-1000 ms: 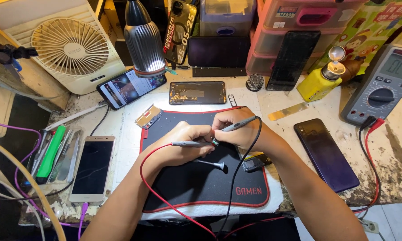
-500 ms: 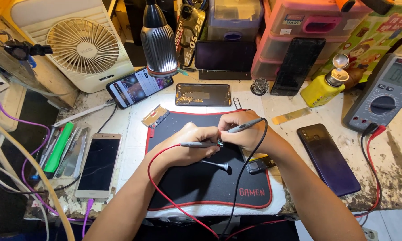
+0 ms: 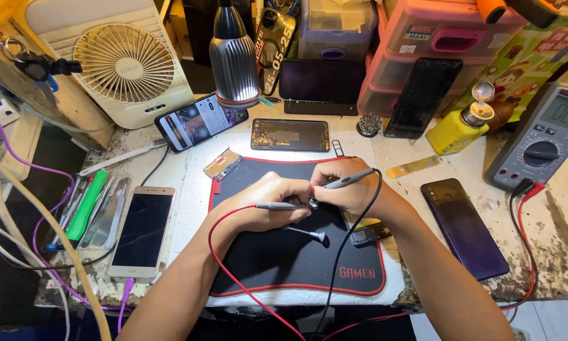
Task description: Diagnosing a faulty mobile phone circuit board using a digital multimeter and probes.
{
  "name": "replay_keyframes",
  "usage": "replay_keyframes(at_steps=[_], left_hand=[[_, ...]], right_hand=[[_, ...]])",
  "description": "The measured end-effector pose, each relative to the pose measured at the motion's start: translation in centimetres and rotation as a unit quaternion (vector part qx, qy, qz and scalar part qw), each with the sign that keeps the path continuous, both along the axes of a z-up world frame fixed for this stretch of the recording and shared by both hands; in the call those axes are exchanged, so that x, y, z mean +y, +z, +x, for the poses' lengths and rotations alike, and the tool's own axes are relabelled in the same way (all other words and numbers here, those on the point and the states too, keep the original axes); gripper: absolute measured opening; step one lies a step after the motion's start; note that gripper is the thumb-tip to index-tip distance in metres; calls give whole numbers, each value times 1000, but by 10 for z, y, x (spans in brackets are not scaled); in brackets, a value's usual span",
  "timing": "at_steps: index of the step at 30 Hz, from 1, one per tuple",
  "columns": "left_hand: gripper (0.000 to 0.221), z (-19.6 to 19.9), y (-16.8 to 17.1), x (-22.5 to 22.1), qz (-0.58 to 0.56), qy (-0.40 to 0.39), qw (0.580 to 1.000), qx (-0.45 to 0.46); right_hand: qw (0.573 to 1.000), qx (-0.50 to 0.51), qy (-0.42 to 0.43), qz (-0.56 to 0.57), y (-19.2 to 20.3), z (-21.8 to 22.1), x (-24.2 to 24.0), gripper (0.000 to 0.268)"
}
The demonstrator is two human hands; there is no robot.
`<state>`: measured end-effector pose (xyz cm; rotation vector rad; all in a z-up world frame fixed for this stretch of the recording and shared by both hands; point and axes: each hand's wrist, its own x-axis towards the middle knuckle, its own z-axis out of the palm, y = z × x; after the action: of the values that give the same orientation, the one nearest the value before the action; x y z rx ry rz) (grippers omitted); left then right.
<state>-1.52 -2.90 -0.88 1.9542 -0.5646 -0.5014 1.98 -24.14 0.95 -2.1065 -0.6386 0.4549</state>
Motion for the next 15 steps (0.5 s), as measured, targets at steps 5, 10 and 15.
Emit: replay_keyframes(at_steps=[5,10,15], left_hand=[[4,-3,14,0,-4,-5,1000,-7],[2,1,11,13,-56,-9,998,-27],[8,11,-1,30,-91,60,991,-71]], right_hand=[[1000,-1,-2,-1,3,-2,1,14],[1000,-6,5,10,6,-3,3,14],[1000,7,1,0,15,-8,5,14]])
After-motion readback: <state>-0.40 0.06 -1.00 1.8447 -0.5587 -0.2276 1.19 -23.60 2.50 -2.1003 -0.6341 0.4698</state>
